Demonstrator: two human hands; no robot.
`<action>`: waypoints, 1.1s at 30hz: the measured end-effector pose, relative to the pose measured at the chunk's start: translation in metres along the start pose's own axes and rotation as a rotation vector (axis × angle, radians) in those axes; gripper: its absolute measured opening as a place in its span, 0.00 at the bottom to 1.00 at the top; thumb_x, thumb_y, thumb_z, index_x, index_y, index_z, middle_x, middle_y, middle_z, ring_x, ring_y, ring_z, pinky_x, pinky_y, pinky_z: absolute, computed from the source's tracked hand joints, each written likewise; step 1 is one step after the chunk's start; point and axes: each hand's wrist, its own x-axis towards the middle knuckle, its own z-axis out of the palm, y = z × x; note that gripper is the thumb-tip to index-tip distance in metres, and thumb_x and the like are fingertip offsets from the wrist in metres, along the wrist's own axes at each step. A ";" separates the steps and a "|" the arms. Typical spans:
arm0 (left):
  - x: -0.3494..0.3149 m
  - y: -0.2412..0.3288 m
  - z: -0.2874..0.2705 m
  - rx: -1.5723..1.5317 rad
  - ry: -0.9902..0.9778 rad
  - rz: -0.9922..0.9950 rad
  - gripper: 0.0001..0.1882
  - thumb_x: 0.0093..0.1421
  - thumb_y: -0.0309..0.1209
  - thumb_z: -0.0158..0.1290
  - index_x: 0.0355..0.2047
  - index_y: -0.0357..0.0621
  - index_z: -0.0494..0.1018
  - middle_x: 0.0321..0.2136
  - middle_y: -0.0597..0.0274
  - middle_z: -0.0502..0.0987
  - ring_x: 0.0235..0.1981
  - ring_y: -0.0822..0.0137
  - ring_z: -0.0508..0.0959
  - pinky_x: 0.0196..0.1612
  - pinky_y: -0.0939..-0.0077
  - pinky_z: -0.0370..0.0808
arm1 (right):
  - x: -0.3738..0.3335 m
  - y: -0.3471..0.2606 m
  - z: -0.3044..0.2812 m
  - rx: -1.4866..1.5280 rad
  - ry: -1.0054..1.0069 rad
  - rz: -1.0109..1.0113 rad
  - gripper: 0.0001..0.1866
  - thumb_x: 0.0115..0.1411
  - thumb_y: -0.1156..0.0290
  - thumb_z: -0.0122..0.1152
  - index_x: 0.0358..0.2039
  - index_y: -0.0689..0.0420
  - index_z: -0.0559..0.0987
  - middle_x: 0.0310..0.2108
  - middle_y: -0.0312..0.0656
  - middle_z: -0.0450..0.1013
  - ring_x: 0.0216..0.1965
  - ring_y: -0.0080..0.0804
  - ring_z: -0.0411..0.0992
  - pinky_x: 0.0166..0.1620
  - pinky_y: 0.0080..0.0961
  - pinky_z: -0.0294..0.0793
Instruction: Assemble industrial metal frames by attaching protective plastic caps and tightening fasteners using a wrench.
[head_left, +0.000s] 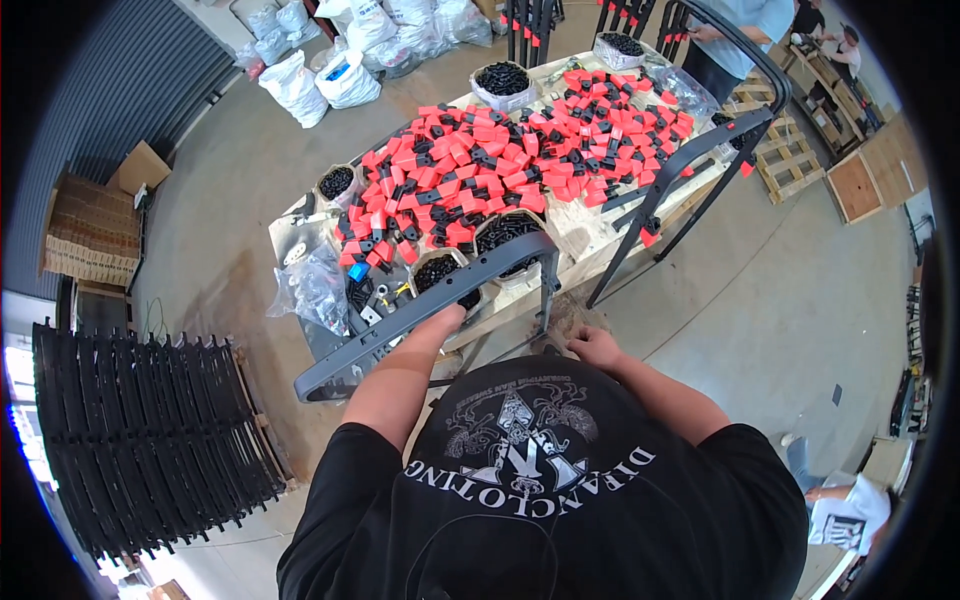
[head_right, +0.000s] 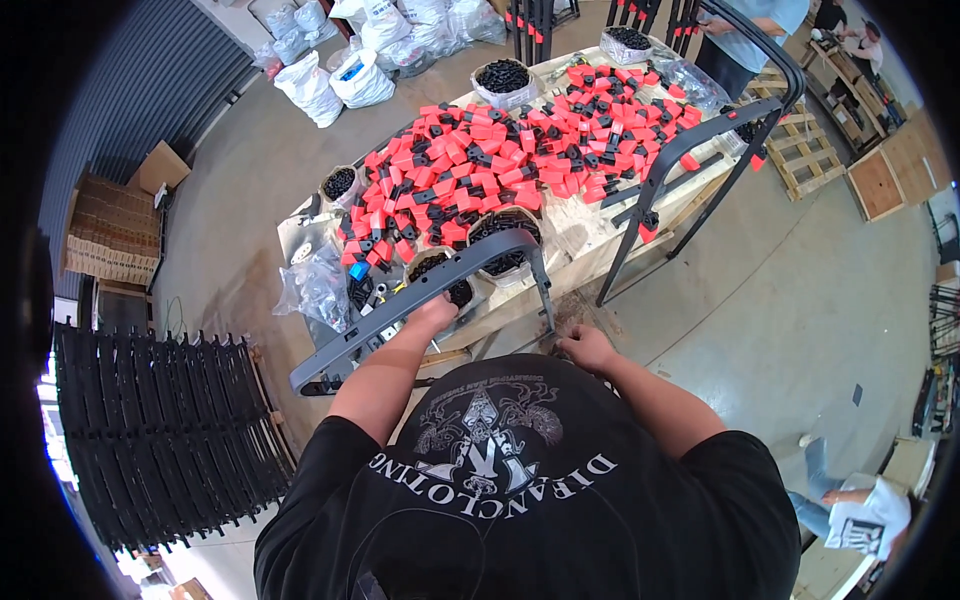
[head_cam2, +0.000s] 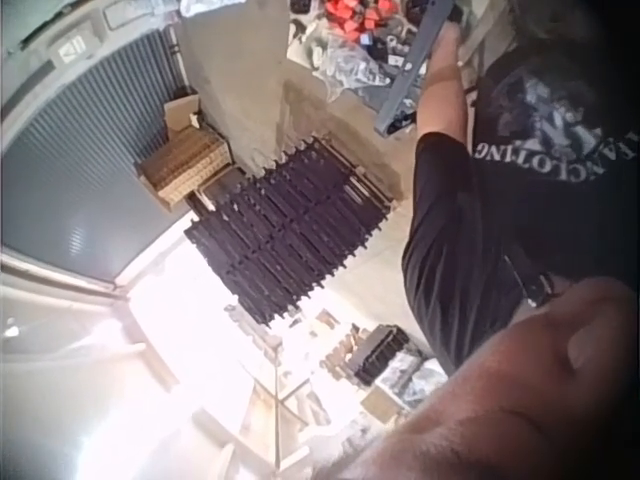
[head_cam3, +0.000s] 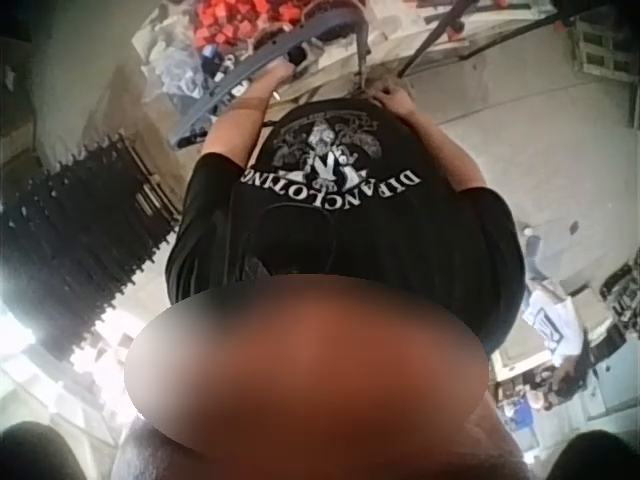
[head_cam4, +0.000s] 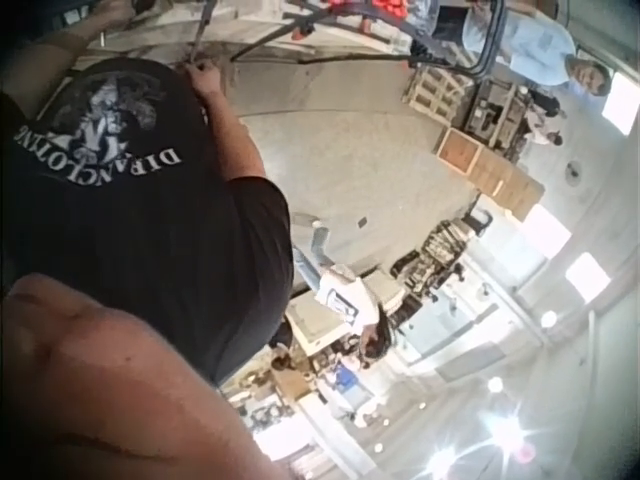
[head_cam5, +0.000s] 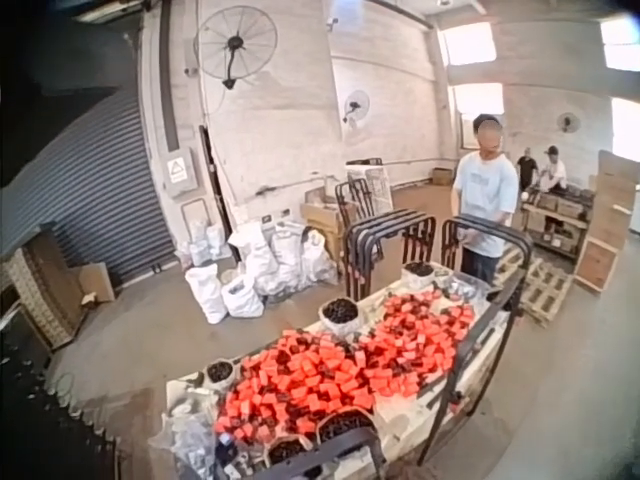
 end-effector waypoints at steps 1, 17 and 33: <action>-0.004 0.006 -0.011 -0.038 -0.025 0.005 0.14 0.53 0.31 0.55 0.40 0.42 0.78 0.43 0.44 0.80 0.48 0.47 0.80 0.50 0.55 0.76 | 0.000 0.000 0.001 -0.001 -0.002 0.001 0.19 0.58 0.54 0.66 0.34 0.61 0.81 0.26 0.45 0.79 0.26 0.35 0.77 0.31 0.34 0.76; -0.016 0.009 -0.017 0.029 -0.111 0.025 0.30 0.61 0.42 0.59 0.60 0.42 0.70 0.59 0.40 0.72 0.61 0.43 0.71 0.63 0.54 0.69 | 0.014 -0.059 0.013 0.090 -0.148 -0.008 0.16 0.61 0.59 0.63 0.38 0.60 0.81 0.27 0.39 0.76 0.26 0.27 0.73 0.30 0.30 0.74; -0.040 0.032 -0.029 -0.105 -0.020 0.253 0.22 0.69 0.42 0.49 0.55 0.40 0.74 0.51 0.42 0.77 0.53 0.44 0.77 0.56 0.53 0.73 | 0.019 -0.037 0.000 0.575 -0.330 0.111 0.18 0.65 0.53 0.61 0.40 0.57 0.79 0.27 0.36 0.73 0.27 0.30 0.71 0.32 0.30 0.70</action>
